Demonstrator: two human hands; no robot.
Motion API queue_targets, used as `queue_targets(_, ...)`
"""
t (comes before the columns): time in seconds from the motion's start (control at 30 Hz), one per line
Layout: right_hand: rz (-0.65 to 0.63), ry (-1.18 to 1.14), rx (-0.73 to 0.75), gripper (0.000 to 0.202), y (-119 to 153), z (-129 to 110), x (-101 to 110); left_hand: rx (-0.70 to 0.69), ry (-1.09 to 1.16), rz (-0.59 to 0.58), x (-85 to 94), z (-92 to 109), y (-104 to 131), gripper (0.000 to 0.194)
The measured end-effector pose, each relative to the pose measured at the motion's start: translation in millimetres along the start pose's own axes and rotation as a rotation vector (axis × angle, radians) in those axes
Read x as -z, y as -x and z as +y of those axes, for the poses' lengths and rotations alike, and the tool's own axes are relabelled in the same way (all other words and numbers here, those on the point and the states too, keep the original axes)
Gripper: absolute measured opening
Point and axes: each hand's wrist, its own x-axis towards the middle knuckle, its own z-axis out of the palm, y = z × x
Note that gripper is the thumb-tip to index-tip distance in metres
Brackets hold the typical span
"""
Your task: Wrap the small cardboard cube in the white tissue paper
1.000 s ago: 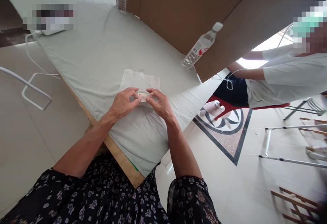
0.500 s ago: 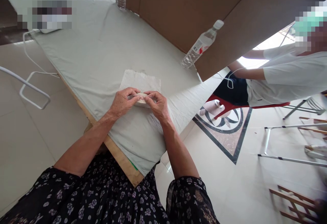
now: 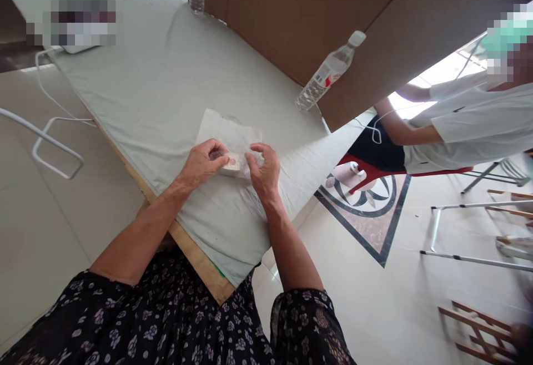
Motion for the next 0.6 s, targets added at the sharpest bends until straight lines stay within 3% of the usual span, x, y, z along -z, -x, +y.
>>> queue_targets(0.07, 0.055, 0.173, 0.103, 0.015, 5.8, -9.0, 8.4, -0.009, -0.002, -0.013, 0.2, -0.3, -1.2, 0.024)
queue_targets(0.1, 0.023, 0.233, 0.16, 0.018, 9.6, -14.2, 11.6, -0.017, -0.012, -0.016, 0.3, -0.6, -1.6, 0.024)
queue_targets(0.23, -0.257, 0.347, 0.37, 0.023, 23.6, -29.3, 12.4, -0.033, -0.065, -0.031, 3.3, -2.0, -1.2, 0.028)
queue_targets(0.33, -0.343, 0.424, 0.371, 0.026, 26.7, -32.4, 7.3, -0.03, -0.097, -0.026, 11.6, -3.9, 1.6, 0.032)
queue_targets(0.6, -0.417, 0.62, 0.403, 0.02, 11.2, -41.0, 1.3, 0.039, -0.292, 0.09, 29.8, -14.1, 2.3, 0.034)
